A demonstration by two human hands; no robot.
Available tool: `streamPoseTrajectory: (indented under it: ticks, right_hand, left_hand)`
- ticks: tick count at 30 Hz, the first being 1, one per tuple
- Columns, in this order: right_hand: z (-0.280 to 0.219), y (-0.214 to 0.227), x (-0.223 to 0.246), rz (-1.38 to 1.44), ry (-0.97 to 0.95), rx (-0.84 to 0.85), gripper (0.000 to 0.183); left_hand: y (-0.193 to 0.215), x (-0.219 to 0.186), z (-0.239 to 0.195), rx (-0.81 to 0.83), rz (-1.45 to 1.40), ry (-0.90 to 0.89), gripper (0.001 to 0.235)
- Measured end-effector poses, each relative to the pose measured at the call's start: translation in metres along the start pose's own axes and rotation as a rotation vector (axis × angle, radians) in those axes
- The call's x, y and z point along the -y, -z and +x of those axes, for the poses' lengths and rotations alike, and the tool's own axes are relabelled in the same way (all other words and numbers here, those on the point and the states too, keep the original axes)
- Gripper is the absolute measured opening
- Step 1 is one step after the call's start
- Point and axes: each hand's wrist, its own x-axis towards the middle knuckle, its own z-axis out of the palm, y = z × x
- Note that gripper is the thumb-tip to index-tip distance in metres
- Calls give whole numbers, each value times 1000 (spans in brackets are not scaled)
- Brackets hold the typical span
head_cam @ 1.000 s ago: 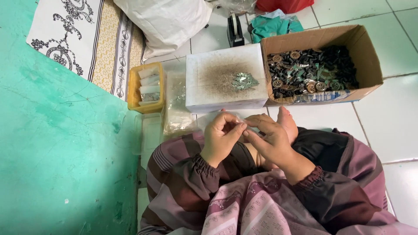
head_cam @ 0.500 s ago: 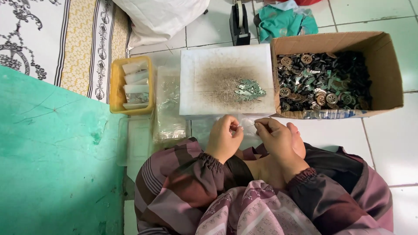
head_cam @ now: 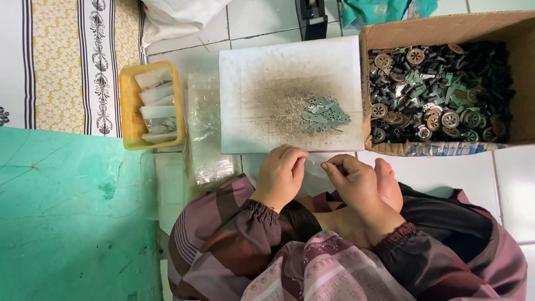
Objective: The person sits on the floor and sorts small metal and plastic buttons from a cardboard box. They pick buttons one by one, place them on a white board, and then transfer them into small plastic bags, which are placed in a yellow container.
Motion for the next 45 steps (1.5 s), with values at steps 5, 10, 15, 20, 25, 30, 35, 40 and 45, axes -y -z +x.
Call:
streamPoseTrajectory:
  ticks: [5,10,15,20,25,30,35,40,45]
  right_hand:
    - [-12,16,25,-339,859,-304,17]
    - [-31,17,76,-440,922,-275,15]
    - [-41,31,95,-662,853,-323,27]
    - [-60,33,103,-726,788,-386,17]
    - [-80,39,111,-689,781,-149,17]
    - [-83,55,99,-694,739,-7,23]
    - [-82,63,58,-978,629,-122,21]
    - [-95,80,111,-1057,623,-124,22]
    - [-94,84,135,-1037,530,80,40]
  left_hand:
    - [-1,0,-4,-63,0,12,11]
    - [16,-23,0,-93,-31,-28,5]
    - [29,-39,-3,-146,-47,-121,4]
    - [49,-51,-16,-200,-4,-239,7]
    - [73,-64,-22,-226,63,-297,13]
    - [81,-83,-30,-227,24,-369,21]
    - [3,-96,-59,-220,-76,105,23]
    - [103,-155,-22,-291,246,-73,22]
    - [83,-127,-35,-265,144,-290,14]
